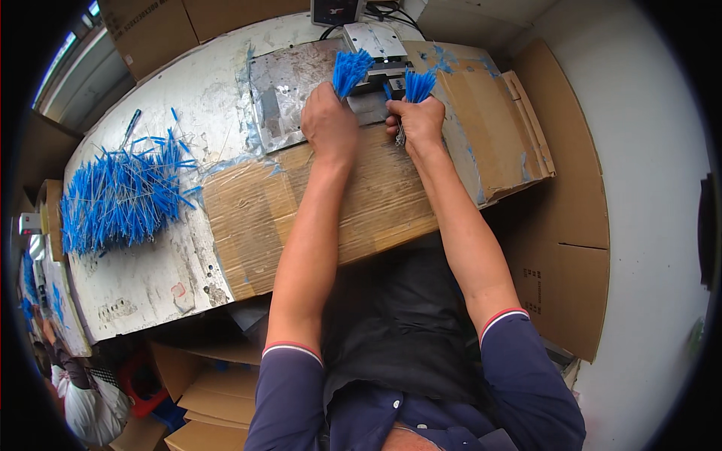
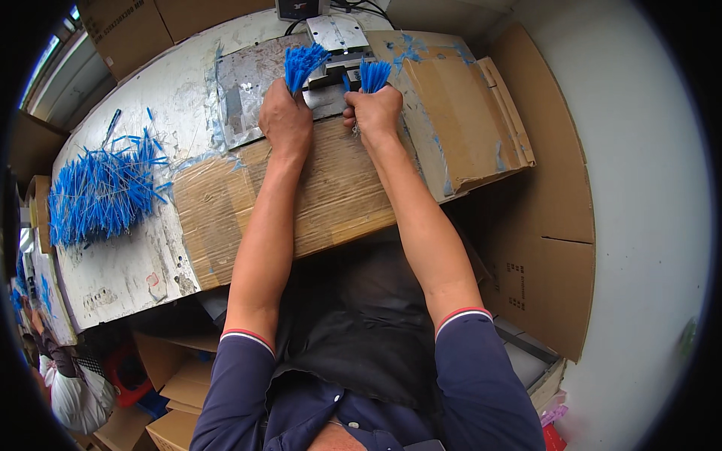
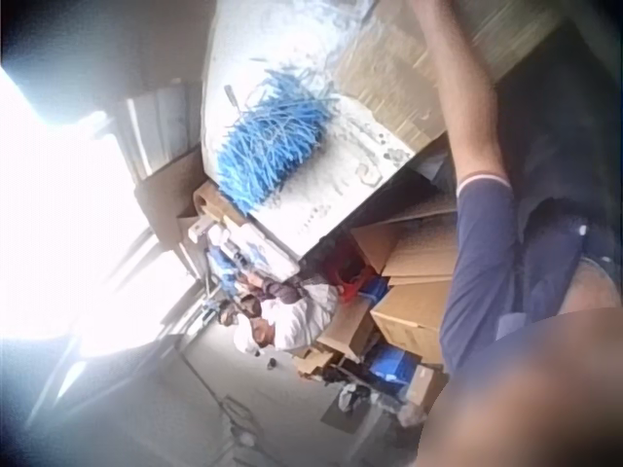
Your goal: Assembling and inspecting bundles of blue wires or bristles using a bench-mounted manufacturing tool.
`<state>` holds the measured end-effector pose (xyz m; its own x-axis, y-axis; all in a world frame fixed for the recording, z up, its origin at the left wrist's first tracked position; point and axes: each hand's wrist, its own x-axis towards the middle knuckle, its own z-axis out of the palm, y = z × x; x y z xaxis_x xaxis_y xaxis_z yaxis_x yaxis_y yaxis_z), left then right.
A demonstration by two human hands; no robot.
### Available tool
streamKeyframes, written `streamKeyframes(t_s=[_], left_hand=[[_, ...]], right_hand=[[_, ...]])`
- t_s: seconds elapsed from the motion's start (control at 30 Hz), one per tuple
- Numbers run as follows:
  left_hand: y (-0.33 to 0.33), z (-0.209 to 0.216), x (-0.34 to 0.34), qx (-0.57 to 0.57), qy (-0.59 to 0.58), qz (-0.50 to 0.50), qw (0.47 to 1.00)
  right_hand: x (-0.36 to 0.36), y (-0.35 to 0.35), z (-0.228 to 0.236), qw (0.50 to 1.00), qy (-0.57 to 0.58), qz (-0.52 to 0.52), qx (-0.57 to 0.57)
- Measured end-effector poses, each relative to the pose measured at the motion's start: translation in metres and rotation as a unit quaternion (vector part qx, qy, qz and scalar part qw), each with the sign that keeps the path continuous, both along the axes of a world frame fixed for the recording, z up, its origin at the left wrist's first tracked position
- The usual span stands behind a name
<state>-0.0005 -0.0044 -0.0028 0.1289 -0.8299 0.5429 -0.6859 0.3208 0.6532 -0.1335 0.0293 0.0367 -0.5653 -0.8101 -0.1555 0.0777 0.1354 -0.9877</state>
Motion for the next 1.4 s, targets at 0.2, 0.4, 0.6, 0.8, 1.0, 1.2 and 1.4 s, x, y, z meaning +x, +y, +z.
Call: streamKeyframes(t_s=[0.2, 0.4, 0.6, 0.8, 1.0, 1.2, 1.4], left_hand=[[0.003, 0.003, 0.001, -0.027, 0.015, 0.007, 0.999], [0.003, 0.003, 0.0, -0.018, 0.008, -0.019, 1.0], [0.005, 0.004, -0.002, 0.016, -0.012, -0.046, 0.999], [0.004, 0.005, -0.001, 0.014, -0.014, -0.071, 0.997], [0.005, 0.007, -0.001, 0.012, -0.008, -0.07, 0.997], [0.006, 0.008, 0.0, -0.001, -0.017, -0.072, 0.997], [0.004, 0.004, -0.001, -0.028, -0.038, -0.081, 0.996]], right_hand=[[0.003, 0.001, -0.002, 1.0, 0.006, -0.01, -0.017], [0.002, -0.001, -0.003, 0.999, -0.03, -0.012, -0.038], [-0.009, 0.009, -0.01, 0.986, -0.137, 0.041, -0.089], [-0.013, 0.016, -0.011, 0.981, -0.166, 0.025, -0.099], [-0.02, 0.02, -0.012, 0.984, -0.148, 0.066, -0.073], [-0.02, 0.025, -0.007, 0.985, -0.144, 0.072, -0.07], [-0.02, 0.027, -0.007, 0.978, -0.174, 0.07, -0.089]])
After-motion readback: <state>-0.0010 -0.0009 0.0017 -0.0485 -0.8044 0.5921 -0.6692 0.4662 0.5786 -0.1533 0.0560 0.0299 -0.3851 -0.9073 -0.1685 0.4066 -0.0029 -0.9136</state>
